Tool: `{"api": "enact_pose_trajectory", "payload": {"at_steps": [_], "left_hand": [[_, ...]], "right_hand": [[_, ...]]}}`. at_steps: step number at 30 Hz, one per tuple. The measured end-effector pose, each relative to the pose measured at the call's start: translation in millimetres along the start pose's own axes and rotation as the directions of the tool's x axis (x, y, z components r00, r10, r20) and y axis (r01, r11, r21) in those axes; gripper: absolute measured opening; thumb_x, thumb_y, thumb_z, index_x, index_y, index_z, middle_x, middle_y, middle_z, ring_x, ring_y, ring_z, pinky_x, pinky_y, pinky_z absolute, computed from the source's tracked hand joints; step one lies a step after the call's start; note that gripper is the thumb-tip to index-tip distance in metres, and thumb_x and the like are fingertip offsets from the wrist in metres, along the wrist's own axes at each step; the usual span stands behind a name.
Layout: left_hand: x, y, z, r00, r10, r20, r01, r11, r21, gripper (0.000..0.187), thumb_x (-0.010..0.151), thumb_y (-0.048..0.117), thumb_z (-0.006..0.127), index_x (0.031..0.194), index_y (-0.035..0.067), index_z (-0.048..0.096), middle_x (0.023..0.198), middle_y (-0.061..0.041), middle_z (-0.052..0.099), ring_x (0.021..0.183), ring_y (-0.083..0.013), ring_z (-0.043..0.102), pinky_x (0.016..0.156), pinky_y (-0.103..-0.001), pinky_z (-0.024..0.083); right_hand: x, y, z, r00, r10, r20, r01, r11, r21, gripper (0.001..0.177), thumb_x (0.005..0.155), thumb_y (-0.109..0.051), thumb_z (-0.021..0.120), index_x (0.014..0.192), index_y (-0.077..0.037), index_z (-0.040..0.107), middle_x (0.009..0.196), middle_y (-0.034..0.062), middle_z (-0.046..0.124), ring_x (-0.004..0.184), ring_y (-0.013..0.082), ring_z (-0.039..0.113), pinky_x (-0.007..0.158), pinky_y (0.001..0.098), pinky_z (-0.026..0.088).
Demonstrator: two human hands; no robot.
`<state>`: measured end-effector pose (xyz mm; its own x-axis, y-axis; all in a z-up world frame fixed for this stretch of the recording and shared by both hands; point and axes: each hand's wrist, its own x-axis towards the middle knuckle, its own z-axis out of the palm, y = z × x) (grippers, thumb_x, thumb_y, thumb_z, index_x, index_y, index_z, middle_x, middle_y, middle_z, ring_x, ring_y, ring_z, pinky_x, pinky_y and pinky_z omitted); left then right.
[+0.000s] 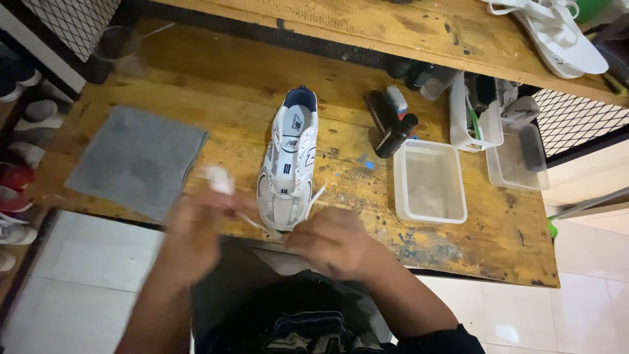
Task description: Unlacing a sneaker and removing the insole to prepare it for cleaning
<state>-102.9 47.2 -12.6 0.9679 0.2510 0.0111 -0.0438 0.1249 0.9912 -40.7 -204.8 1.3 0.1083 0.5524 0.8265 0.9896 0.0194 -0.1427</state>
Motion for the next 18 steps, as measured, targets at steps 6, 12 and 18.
{"api": "enact_pose_trajectory", "payload": {"at_steps": [6, 12, 18], "left_hand": [[-13, -11, 47, 0.797, -0.148, 0.585, 0.02, 0.975, 0.219, 0.031, 0.108, 0.021, 0.048, 0.078, 0.015, 0.048, 0.075, 0.003, 0.047, 0.072, -0.0116, 0.046, 0.065, -0.031, 0.038], [-14, -29, 33, 0.566, -0.261, 0.782, 0.503, 0.861, -0.077, 0.025, 0.109, 0.019, 0.046, 0.095, 0.003, 0.059, 0.067, -0.002, 0.039, 0.053, -0.0127, 0.035, 0.049, -0.028, 0.032], [-13, -22, 0, 0.606, -0.096, 0.79, 0.393, 0.899, -0.192, 0.029, 0.108, 0.023, 0.048, 0.09, 0.002, 0.058, 0.06, 0.001, 0.042, 0.045, -0.0124, 0.04, 0.043, -0.028, 0.042]], "right_hand": [[20, -17, -16, 0.988, 0.013, 0.152, -0.019, 0.999, 0.038, 0.014, 0.106, -0.011, 0.056, 0.111, -0.001, 0.066, 0.107, 0.0146, 0.071, 0.069, 0.0256, 0.063, 0.061, 0.0349, 0.047], [-9, 1, -9, 0.999, 0.024, -0.033, -0.025, 0.999, -0.039, 0.01, 0.103, -0.004, 0.066, 0.11, -0.002, 0.059, 0.09, 0.0072, 0.062, 0.069, 0.0145, 0.059, 0.053, 0.0248, 0.05], [-27, 20, -27, 0.934, 0.306, -0.182, -0.348, 0.892, -0.287, 0.016, 0.102, -0.005, 0.055, 0.09, -0.006, 0.064, 0.082, 0.0075, 0.067, 0.073, 0.0186, 0.067, 0.063, 0.0274, 0.056]]}}
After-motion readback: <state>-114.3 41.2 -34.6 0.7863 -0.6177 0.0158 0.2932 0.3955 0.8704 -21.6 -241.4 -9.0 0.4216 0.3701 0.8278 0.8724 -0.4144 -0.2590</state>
